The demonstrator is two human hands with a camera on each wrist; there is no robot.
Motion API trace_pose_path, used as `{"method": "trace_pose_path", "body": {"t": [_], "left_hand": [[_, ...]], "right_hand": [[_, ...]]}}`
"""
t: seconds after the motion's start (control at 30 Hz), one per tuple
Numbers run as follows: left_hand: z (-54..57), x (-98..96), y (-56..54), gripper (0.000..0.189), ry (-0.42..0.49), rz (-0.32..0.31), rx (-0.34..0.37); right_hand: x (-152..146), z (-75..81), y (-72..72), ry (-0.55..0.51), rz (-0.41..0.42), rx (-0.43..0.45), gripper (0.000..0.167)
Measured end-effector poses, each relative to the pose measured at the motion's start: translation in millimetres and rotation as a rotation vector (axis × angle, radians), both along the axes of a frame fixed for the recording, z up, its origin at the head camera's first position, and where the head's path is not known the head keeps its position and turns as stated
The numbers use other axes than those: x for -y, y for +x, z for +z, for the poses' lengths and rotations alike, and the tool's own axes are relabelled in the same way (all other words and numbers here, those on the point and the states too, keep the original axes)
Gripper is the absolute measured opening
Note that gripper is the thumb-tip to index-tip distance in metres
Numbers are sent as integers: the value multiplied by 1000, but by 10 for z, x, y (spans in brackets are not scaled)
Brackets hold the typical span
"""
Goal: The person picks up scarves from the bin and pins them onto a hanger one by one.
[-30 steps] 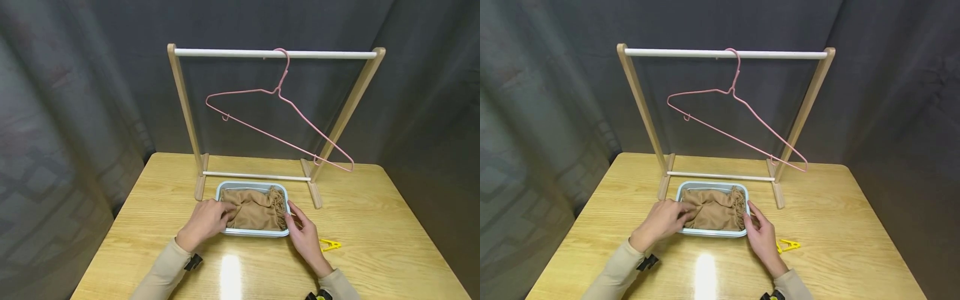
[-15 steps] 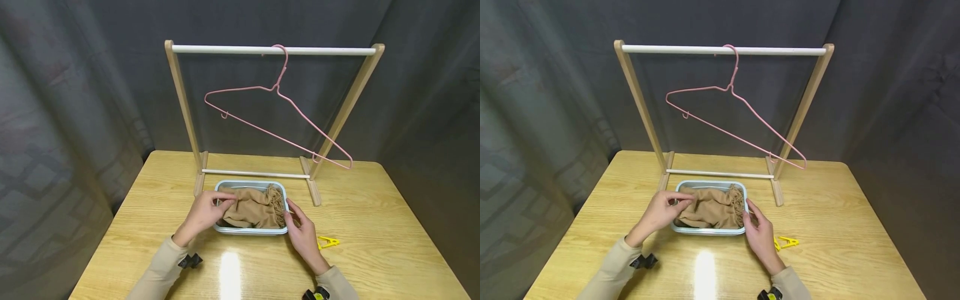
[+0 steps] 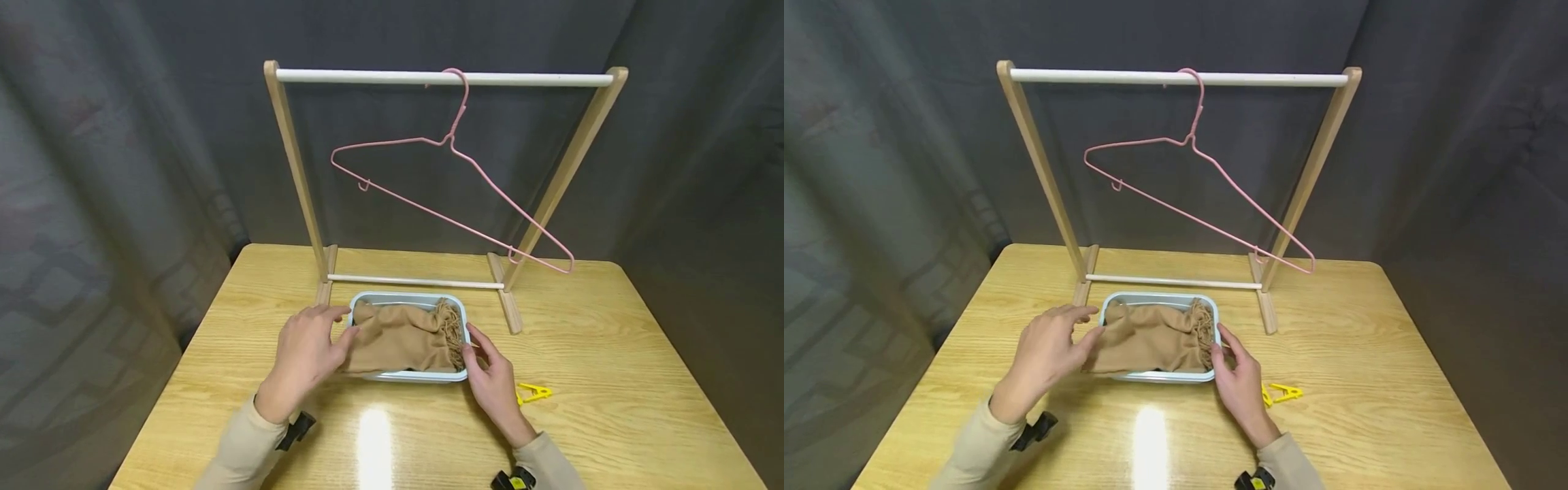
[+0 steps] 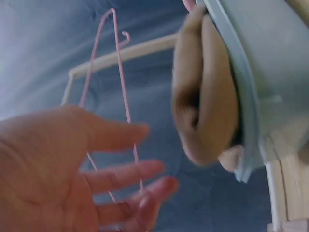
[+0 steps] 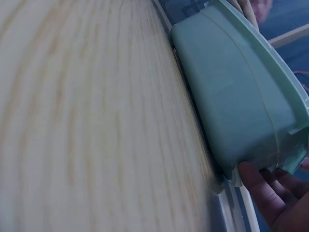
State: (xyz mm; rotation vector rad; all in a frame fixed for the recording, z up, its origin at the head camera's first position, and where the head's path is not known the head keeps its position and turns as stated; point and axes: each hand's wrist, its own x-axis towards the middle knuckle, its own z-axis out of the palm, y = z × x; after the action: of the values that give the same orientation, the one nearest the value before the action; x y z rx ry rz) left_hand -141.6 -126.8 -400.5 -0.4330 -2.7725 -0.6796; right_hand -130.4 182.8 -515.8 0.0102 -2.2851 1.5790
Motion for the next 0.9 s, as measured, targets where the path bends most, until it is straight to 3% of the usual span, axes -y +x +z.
{"method": "trace_pose_path", "body": {"t": [0.07,0.1,0.2,0.27,0.4,0.5,0.7,0.8,0.9], "left_hand": [[-6,-69,35,36,-57,-83,-92],[-14,-112,46,40,-69,-144,-104],[-84,-237,67,46,-125,-307,-72],[-163,-304,63,49,-163,-365,-27],[-336,-348,24,47,-238,-386,-12],[-392,-330,-18,39,-258,-387,-23],[-367,-277,-57,24,-188,-412,56],[-358,-274,-72,11,-175,-395,69],[-360,-283,-88,28,-157,-361,60]], "right_hand": [[-5,7,6,-3,-8,1,40],[-6,11,8,-7,-9,2,40],[-9,14,8,-14,-9,2,40],[-7,11,5,-13,-6,0,40],[3,-4,-3,-5,-3,1,40],[5,-6,-9,2,0,2,40],[-5,-6,-13,6,4,0,40],[-5,-3,-11,1,2,3,40],[-1,3,-7,0,2,3,40]]}}
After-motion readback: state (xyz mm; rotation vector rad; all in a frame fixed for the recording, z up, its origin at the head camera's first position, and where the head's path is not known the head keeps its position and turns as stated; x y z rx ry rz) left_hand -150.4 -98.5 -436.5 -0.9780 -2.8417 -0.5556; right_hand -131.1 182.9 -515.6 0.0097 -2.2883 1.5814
